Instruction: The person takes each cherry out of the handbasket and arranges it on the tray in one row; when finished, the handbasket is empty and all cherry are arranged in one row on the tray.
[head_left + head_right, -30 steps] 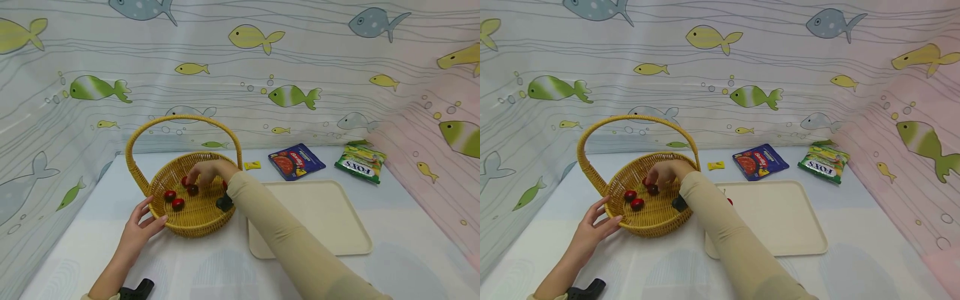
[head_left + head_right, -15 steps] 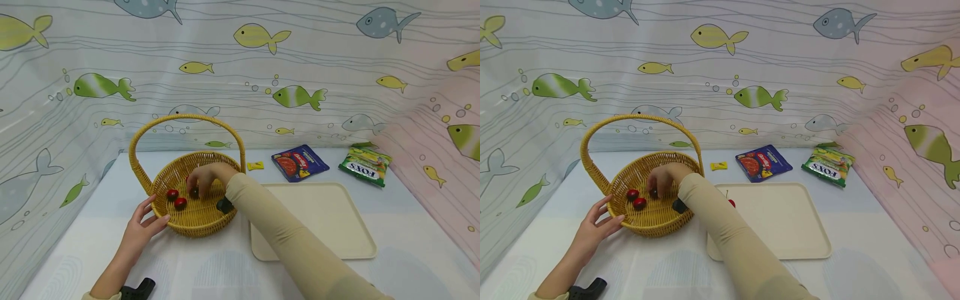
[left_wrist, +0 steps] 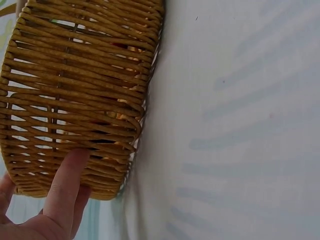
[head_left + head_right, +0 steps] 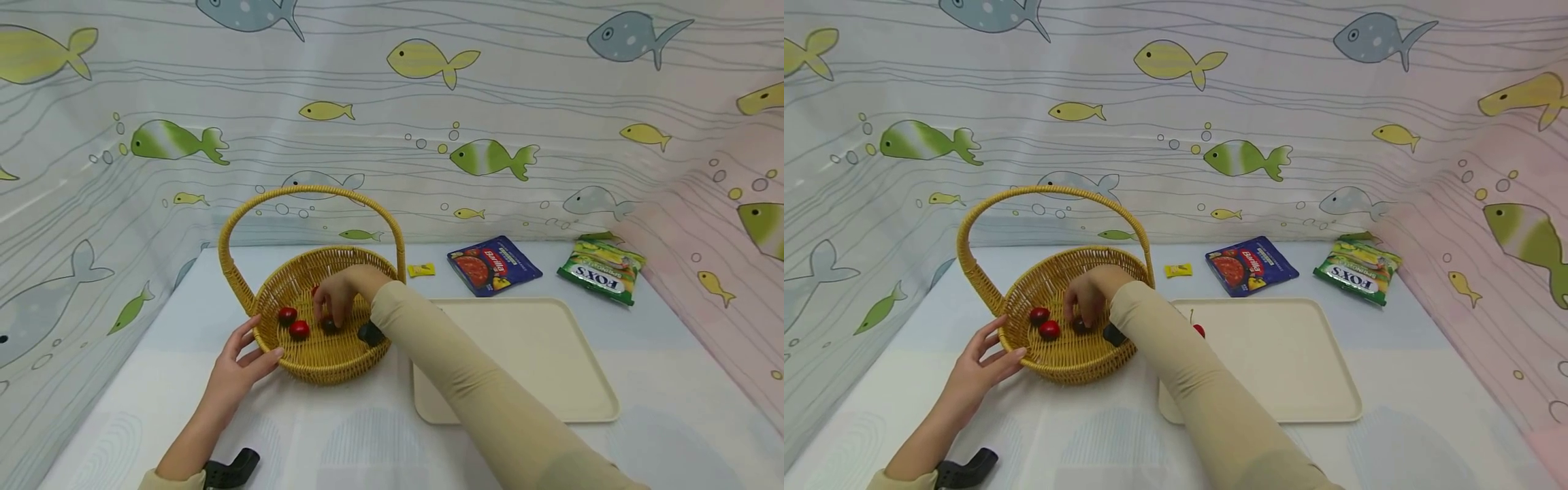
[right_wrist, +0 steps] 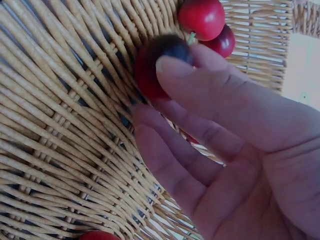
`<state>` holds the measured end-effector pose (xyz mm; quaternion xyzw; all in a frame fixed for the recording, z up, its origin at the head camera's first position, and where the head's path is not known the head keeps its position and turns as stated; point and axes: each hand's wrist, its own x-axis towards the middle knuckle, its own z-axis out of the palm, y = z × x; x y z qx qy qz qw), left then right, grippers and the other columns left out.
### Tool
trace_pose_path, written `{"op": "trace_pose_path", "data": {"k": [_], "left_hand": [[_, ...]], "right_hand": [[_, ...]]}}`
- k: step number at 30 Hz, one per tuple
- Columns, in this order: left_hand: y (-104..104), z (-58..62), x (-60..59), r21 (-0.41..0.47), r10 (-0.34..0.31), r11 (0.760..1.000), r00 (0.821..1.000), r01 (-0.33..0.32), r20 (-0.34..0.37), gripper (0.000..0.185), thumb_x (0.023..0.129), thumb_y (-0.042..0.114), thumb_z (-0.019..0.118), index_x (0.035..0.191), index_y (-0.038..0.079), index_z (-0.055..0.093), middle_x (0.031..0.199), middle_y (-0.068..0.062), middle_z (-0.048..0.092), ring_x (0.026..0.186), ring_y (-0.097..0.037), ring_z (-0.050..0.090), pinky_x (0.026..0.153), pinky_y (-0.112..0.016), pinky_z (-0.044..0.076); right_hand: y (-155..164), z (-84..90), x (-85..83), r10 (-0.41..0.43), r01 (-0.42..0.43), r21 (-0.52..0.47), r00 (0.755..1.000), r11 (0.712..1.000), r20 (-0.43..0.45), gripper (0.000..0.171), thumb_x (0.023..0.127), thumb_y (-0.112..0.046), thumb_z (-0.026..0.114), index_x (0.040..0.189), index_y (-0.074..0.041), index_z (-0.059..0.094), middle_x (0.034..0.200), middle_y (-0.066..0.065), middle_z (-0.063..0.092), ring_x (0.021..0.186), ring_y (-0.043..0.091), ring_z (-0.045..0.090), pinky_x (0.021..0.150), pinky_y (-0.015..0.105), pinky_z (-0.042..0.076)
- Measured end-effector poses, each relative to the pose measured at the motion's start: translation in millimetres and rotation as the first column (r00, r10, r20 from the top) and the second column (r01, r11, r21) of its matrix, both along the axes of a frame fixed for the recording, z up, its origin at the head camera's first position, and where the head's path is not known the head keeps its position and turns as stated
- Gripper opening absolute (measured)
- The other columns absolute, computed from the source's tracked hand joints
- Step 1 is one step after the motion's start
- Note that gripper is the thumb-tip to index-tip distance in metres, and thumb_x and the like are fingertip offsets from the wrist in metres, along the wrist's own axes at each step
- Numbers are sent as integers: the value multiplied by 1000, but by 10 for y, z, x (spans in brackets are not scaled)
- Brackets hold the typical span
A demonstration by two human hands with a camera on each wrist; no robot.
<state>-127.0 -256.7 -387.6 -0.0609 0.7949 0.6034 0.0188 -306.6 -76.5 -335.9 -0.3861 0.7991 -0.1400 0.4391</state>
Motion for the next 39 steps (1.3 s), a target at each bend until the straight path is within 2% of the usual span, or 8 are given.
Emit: {"op": "trace_pose_path", "data": {"k": [3, 8, 12, 18, 26, 31, 36, 39], "left_hand": [[9, -4, -15, -6, -4, 1000, 1000, 4, -2, 80, 88, 27, 65, 149, 16, 15, 145, -22, 18, 127, -38, 36, 82, -25, 50], [31, 3, -33, 4, -18, 1000, 1000, 18, -11, 79, 89, 25, 65, 149, 17, 15, 145, -22, 18, 127, -38, 36, 82, -23, 49], [56, 23, -44, 6, -28, 1000, 1000, 28, -8, 80, 89, 26, 65, 149, 17, 15, 146, -22, 17, 128, -38, 35, 82, -23, 49], [60, 27, -51, 0, -24, 1000, 1000, 24, 0, 80, 88, 27, 66, 149, 17, 15, 146, -21, 17, 127, -36, 36, 81, -21, 49], [23, 20, -42, 8, -9, 1000, 1000, 9, 12, 81, 89, 27, 65, 150, 17, 13, 147, -22, 15, 127, -37, 35, 80, -22, 49], [2, 7, -15, 9, -2, 1000, 1000, 2, 22, 81, 89, 26, 64, 150, 17, 11, 147, -24, 13, 128, -38, 34, 79, -21, 50], [6, 3, -15, -1, 1, 1000, 999, -1, 33, 82, 90, 27, 64, 150, 18, 10, 147, -25, 13, 128, -39, 33, 80, -23, 51], [16, 5, -20, -15, 3, 1000, 999, -2, 33, 82, 90, 27, 64, 150, 18, 10, 148, -25, 13, 128, -39, 34, 81, -25, 51]], "right_hand": [[23, 4, 7, 1, -2, 38, 1000, 999, 26, 40, 84, 7, 64, 120, -10, 60, 111, 6, 53, 99, 14, 54, 79, 22, 50], [73, 6, -1, 5, -5, 57, 1000, 998, 7, 38, 83, 7, 64, 118, -10, 61, 112, 5, 51, 98, 15, 55, 77, 21, 50], [103, 47, -27, 31, -30, 13, 998, 999, -59, 39, 81, 7, 67, 116, -10, 62, 110, 5, 54, 94, 15, 57, 74, 21, 51], [164, 242, -2, 102, -121, -84, 974, 989, -201, 39, 79, 1, 72, 115, -11, 63, 101, 1, 59, 90, 14, 56, 72, 23, 49], [322, 460, 196, 70, -125, -214, 966, 969, -250, 37, 76, 2, 74, 108, -13, 64, 98, -1, 60, 89, 13, 55, 73, 22, 48], [460, 542, 363, 85, -158, -267, 960, 951, -266, 36, 77, 2, 73, 109, -13, 64, 96, -1, 60, 86, 13, 57, 74, 22, 48], [658, 594, 497, 106, -210, -313, 942, 926, -320, 36, 78, -2, 73, 111, -13, 63, 95, -1, 59, 83, 10, 59, 74, 20, 47], [792, 603, 550, 97, -212, -352, 943, 912, -318, 35, 79, -1, 72, 112, -12, 63, 95, 0, 59, 82, 10, 60, 75, 20, 48]]}}
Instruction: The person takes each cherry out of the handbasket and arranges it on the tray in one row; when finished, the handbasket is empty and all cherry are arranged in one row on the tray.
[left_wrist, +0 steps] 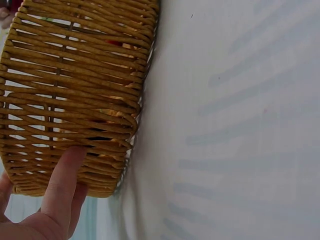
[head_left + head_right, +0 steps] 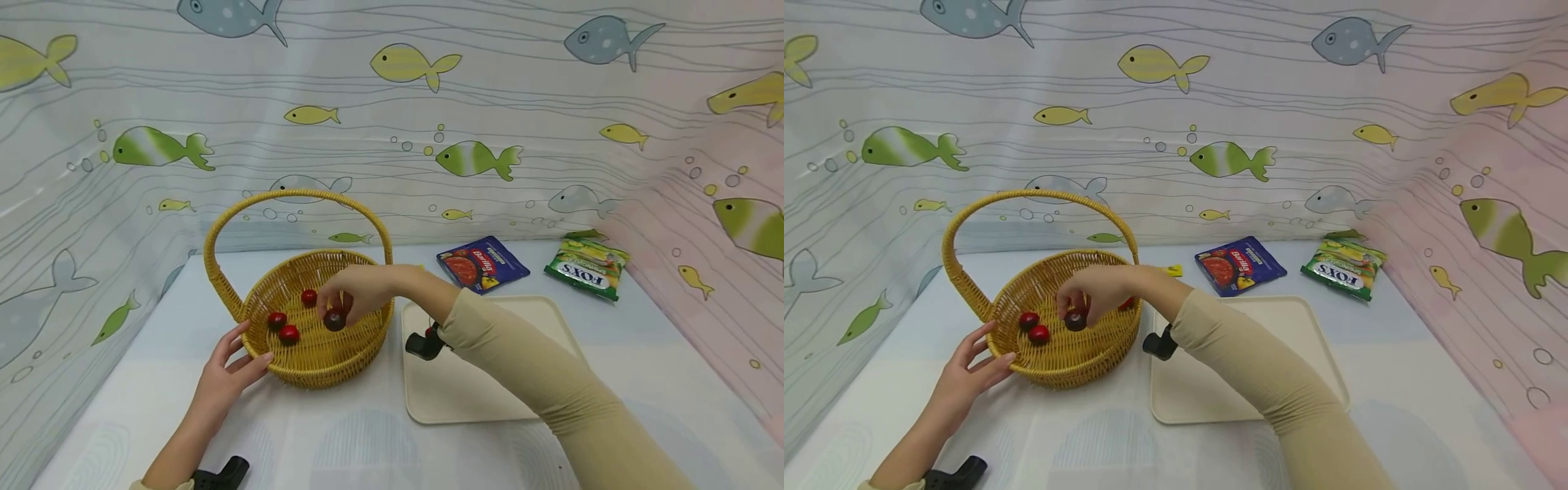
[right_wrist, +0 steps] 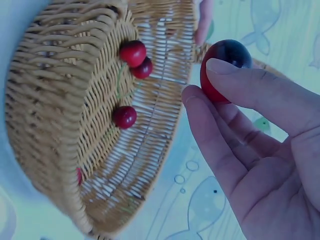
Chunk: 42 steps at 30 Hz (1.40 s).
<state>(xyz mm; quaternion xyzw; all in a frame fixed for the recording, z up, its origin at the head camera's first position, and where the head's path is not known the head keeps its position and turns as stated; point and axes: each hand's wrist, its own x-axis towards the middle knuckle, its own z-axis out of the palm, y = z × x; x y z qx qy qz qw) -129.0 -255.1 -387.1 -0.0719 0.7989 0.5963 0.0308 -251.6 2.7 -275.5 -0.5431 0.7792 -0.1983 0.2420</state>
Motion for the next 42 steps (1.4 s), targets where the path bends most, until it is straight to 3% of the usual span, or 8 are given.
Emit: {"op": "trace_pose_path", "data": {"k": [16, 24, 31, 42], "left_hand": [[1, -12, 5, 3, 6, 1000, 1000, -6, 0, 82, 90, 28, 64, 151, 19, 9, 148, -25, 12, 128, -39, 34, 80, -25, 51], [0, -26, 11, 10, -2, 1000, 1000, 2, -12, 82, 90, 27, 63, 151, 18, 9, 148, -25, 12, 128, -39, 34, 79, -23, 51], [3, -31, 12, 0, -2, 1000, 1000, 2, -18, 81, 90, 26, 63, 150, 18, 9, 148, -25, 13, 127, -40, 34, 79, -23, 51], [14, -11, 9, 3, 6, 1000, 1000, -6, -6, 81, 90, 26, 63, 150, 19, 10, 148, -25, 12, 127, -40, 34, 79, -24, 51]], "right_hand": [[741, -56, 164, -114, 117, -136, 993, 984, 31, 30, 79, 4, 68, 105, -11, 65, 97, -2, 57, 83, 9, 58, 73, 22, 51], [1068, -233, 208, -203, 216, -149, 974, 965, 97, 33, 79, 2, 71, 109, -8, 63, 100, 0, 58, 85, 11, 60, 75, 24, 52], [1321, -388, 260, -308, 323, -168, 945, 931, 110, 32, 79, -2, 72, 109, -11, 63, 99, -1, 59, 86, 11, 61, 74, 24, 52], [1678, -699, 271, -394, 407, -199, 913, 891, 103, 34, 77, 0, 73, 108, -8, 62, 100, 0, 61, 86, 14, 61, 76, 25, 52]]}}
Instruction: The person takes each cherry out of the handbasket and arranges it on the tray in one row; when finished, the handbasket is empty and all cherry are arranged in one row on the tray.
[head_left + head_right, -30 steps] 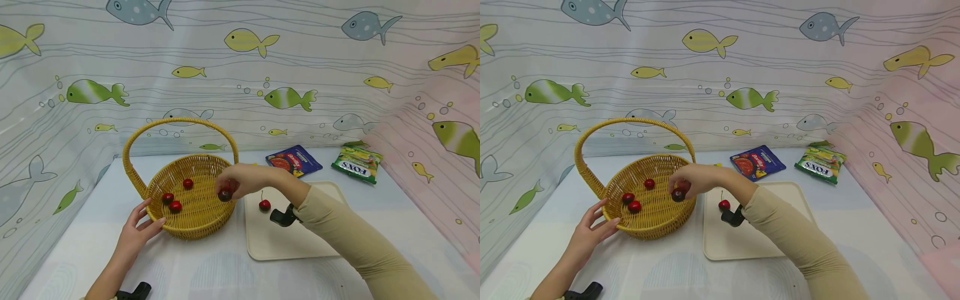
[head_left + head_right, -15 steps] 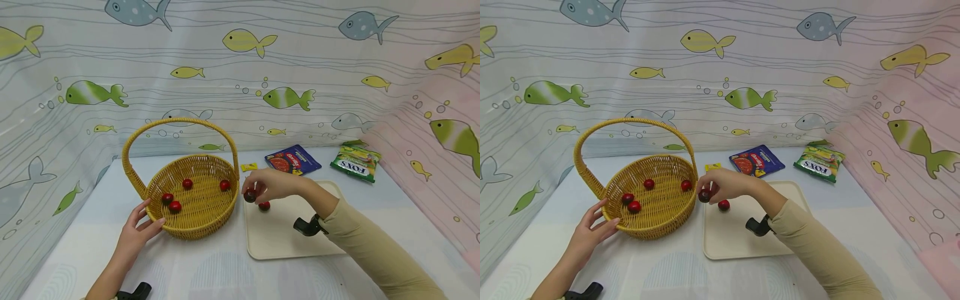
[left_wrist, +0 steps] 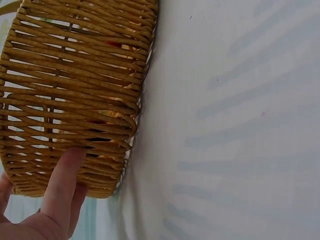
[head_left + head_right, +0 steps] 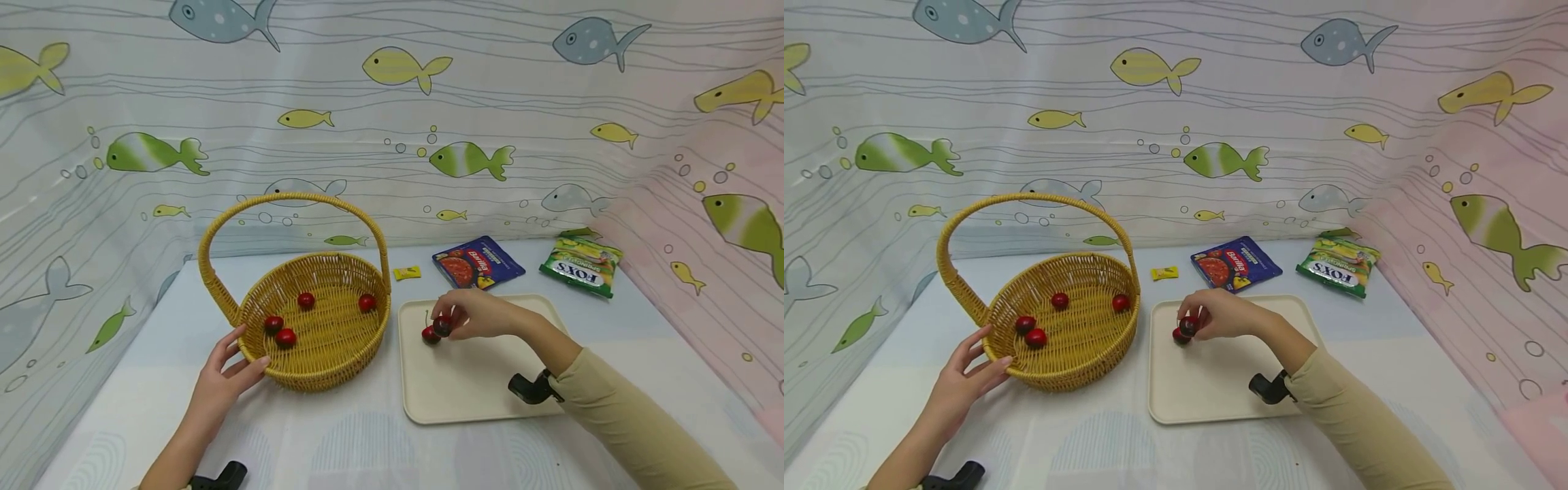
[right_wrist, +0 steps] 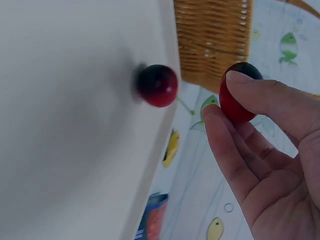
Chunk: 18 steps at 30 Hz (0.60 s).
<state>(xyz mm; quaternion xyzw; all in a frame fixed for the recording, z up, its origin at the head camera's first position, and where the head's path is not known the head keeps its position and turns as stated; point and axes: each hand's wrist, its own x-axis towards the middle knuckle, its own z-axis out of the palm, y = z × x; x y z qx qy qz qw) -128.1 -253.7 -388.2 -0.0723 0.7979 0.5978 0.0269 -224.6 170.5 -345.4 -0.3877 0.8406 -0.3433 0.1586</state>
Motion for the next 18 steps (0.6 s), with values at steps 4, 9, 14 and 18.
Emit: {"op": "trace_pose_path", "data": {"k": [4, 9, 14, 18], "left_hand": [[7, 1, -2, 7, 0, 1000, 1000, 0, -2, 81, 90, 26, 64, 150, 19, 10, 148, -25, 12, 127, -40, 34, 79, -24, 51], [11, 8, 1, 8, 3, 1000, 1000, -3, -6, 81, 90, 26, 64, 150, 19, 11, 148, -25, 12, 127, -40, 34, 79, -24, 51], [11, 9, 3, 14, 1, 1000, 1000, -1, -8, 81, 90, 26, 64, 150, 18, 11, 148, -25, 12, 127, -40, 33, 79, -23, 51], [12, 7, -2, 11, 1, 1000, 1000, -1, -6, 81, 90, 26, 63, 150, 18, 10, 148, -25, 12, 127, -40, 33, 79, -23, 51]], "right_hand": [[92, -116, -17, -14, 14, -8, 1000, 1000, -6, 33, 76, 3, 73, 106, -6, 63, 99, 3, 60, 86, 17, 60, 75, 28, 53], [163, -249, -72, -24, 24, -1, 1000, 1000, 13, 33, 76, 4, 72, 106, -5, 63, 99, 4, 61, 85, 17, 60, 75, 27, 52], [195, -373, -137, -43, 43, 23, 999, 999, 17, 33, 74, 4, 73, 104, -6, 64, 95, 2, 62, 80, 15, 61, 71, 26, 52], [185, -454, -177, -41, 40, 46, 999, 998, 24, 34, 73, 3, 74, 103, -7, 64, 91, 1, 62, 78, 14, 60, 70, 26, 52]]}}
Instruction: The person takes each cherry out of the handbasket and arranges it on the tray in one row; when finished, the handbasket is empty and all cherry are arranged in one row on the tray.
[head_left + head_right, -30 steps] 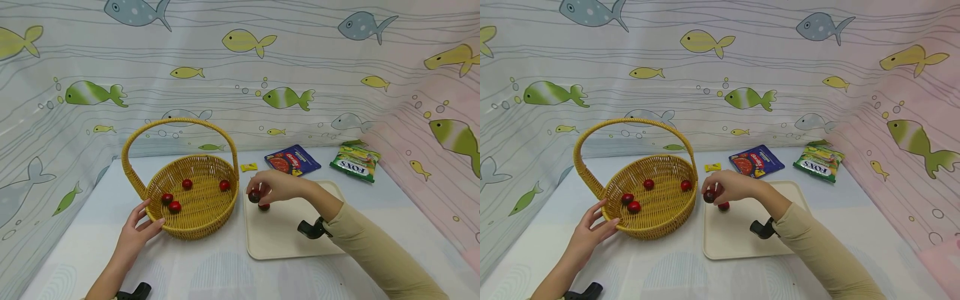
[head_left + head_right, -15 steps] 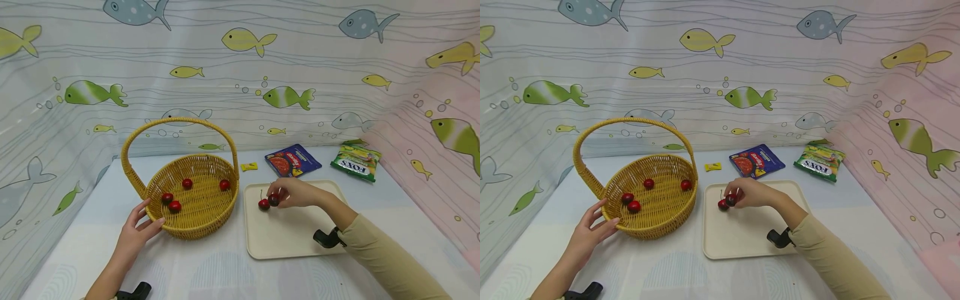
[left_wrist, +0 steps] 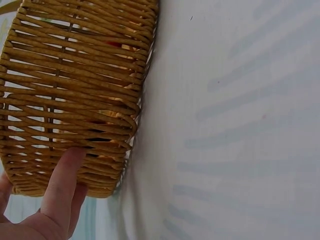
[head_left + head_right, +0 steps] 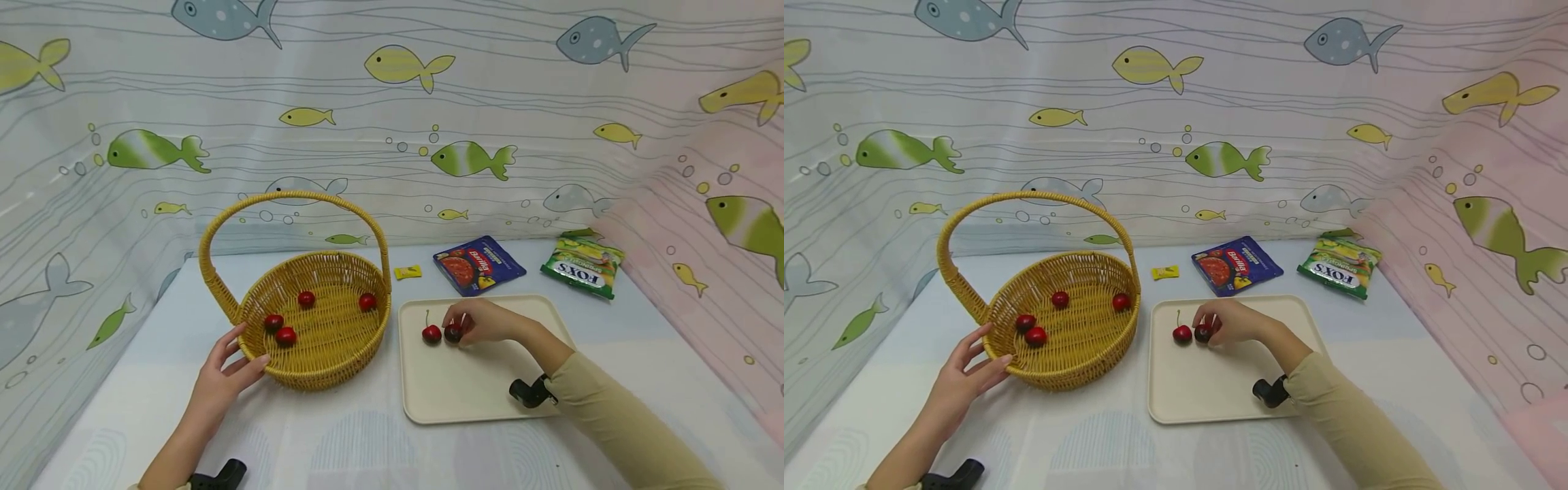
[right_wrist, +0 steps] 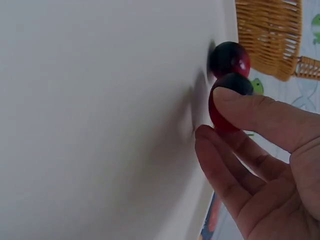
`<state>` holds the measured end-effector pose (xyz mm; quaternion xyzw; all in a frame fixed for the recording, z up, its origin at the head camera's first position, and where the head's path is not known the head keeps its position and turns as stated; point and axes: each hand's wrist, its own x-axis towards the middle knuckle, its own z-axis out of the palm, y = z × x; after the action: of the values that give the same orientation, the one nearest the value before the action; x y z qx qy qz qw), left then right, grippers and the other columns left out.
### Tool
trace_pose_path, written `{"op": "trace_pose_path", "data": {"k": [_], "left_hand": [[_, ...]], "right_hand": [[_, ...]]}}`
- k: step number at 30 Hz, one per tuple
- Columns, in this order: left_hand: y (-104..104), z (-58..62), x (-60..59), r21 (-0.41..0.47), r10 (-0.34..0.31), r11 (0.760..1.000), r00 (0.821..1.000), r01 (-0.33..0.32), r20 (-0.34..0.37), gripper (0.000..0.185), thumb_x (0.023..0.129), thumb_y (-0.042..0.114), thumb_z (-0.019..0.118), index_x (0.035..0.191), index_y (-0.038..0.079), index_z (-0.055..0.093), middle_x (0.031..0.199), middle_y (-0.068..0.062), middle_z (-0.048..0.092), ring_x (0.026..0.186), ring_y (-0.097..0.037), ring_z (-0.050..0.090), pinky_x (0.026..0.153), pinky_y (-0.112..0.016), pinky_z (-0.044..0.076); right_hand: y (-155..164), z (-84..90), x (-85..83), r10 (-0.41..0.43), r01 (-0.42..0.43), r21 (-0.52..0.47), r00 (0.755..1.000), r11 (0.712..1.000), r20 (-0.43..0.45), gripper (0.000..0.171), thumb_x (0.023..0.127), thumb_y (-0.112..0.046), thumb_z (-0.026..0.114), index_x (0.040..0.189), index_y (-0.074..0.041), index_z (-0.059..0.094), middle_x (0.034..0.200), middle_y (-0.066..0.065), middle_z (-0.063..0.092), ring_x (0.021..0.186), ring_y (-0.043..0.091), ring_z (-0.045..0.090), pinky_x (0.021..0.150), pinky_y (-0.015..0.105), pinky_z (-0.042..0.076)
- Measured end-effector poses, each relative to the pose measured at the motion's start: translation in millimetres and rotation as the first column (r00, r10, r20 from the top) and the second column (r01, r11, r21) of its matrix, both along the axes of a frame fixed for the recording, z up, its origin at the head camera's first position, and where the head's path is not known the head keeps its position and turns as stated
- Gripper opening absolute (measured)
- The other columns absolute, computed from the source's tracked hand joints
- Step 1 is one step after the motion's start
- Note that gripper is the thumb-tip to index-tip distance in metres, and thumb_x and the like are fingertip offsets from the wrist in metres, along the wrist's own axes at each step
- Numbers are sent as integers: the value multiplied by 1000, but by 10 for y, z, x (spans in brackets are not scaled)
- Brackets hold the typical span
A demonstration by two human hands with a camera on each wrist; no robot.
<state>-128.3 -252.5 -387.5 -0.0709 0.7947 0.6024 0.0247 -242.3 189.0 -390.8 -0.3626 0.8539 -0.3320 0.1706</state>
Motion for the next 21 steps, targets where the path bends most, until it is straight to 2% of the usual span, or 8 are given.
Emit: {"op": "trace_pose_path", "data": {"k": [6, 21], "left_hand": [[-12, -1, 8, -11, 2, 1000, 1000, -2, -5, 80, 90, 26, 63, 150, 17, 10, 147, -25, 14, 127, -40, 34, 80, -24, 51], [-17, -3, -6, -16, 2, 1000, 1000, -2, 3, 81, 90, 27, 63, 150, 18, 10, 148, -25, 13, 127, -40, 34, 80, -25, 51]], "right_hand": [[-35, -63, -33, -2, 2, 24, 1000, 1000, 4, 33, 72, 4, 75, 101, -6, 64, 87, 2, 61, 75, 13, 58, 67, 25, 51], [-28, -21, 12, -38, 34, 75, 998, 997, 47, 36, 73, 3, 74, 105, -8, 62, 91, 1, 60, 80, 16, 57, 71, 26, 50]]}}
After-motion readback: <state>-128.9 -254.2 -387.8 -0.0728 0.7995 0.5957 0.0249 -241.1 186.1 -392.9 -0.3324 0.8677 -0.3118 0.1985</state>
